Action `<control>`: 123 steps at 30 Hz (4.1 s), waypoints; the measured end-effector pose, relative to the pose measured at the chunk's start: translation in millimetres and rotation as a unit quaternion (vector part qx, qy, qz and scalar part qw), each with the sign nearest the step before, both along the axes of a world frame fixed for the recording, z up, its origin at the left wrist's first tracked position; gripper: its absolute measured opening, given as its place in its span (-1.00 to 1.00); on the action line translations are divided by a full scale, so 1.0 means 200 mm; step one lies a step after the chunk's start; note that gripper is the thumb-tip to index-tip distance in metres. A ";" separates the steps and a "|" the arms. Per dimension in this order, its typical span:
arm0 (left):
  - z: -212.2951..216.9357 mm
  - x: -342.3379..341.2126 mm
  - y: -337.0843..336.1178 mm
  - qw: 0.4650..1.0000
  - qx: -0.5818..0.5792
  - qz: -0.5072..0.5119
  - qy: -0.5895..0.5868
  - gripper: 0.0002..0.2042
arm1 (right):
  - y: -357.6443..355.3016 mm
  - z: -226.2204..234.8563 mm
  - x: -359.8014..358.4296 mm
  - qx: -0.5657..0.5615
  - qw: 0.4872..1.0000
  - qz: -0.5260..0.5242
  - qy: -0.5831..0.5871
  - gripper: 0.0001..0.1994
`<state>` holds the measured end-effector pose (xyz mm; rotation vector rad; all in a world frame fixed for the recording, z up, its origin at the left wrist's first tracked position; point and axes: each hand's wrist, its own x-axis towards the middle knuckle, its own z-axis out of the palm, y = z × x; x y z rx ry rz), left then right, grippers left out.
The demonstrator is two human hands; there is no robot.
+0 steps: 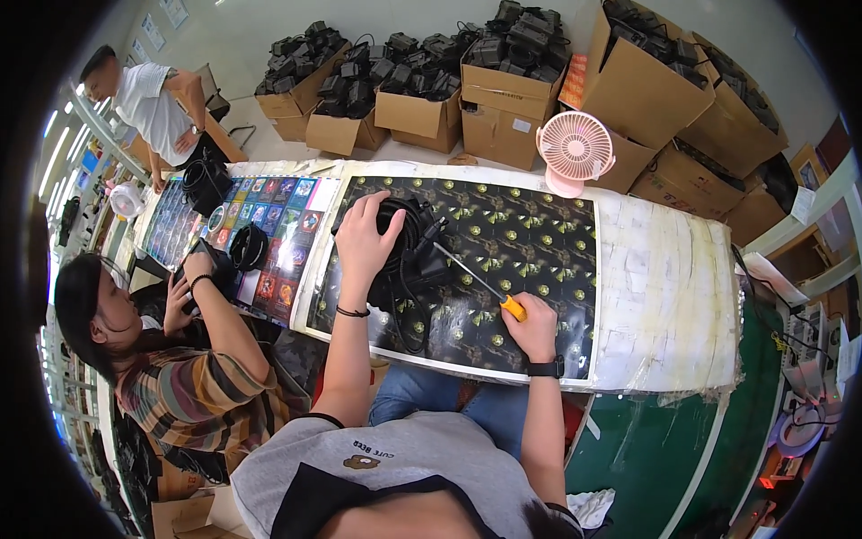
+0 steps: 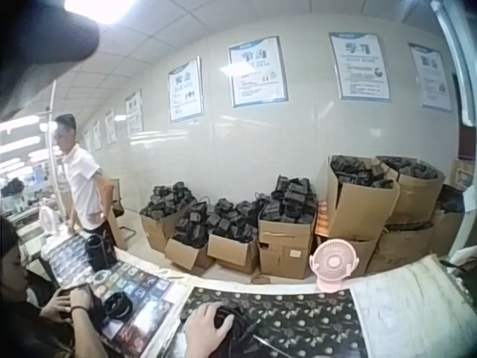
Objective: Assembling electronic components by placing cables and internal parts into plastic enclosures and securing them with a screwdriver.
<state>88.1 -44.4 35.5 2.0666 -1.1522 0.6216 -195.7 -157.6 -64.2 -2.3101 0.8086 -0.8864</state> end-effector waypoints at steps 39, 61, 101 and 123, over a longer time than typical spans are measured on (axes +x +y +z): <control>-0.02 -0.13 -0.08 0.995 0.041 -0.067 -0.063 -0.51 | 0.02 -0.01 -0.02 -0.008 0.997 -0.072 -0.016 -0.71; 0.08 0.14 -0.27 0.952 0.273 0.129 0.046 -0.39 | 0.03 0.02 -0.02 0.003 0.995 0.008 -0.102 -0.69; -0.14 0.07 0.06 0.974 -0.197 -0.056 0.099 -0.54 | -0.02 0.00 -0.05 0.005 0.992 -0.058 -0.115 -0.72; -0.33 -0.20 0.21 0.945 -0.287 0.154 -0.011 -0.09 | -0.03 0.02 -0.18 0.020 0.993 -0.089 -0.070 -0.69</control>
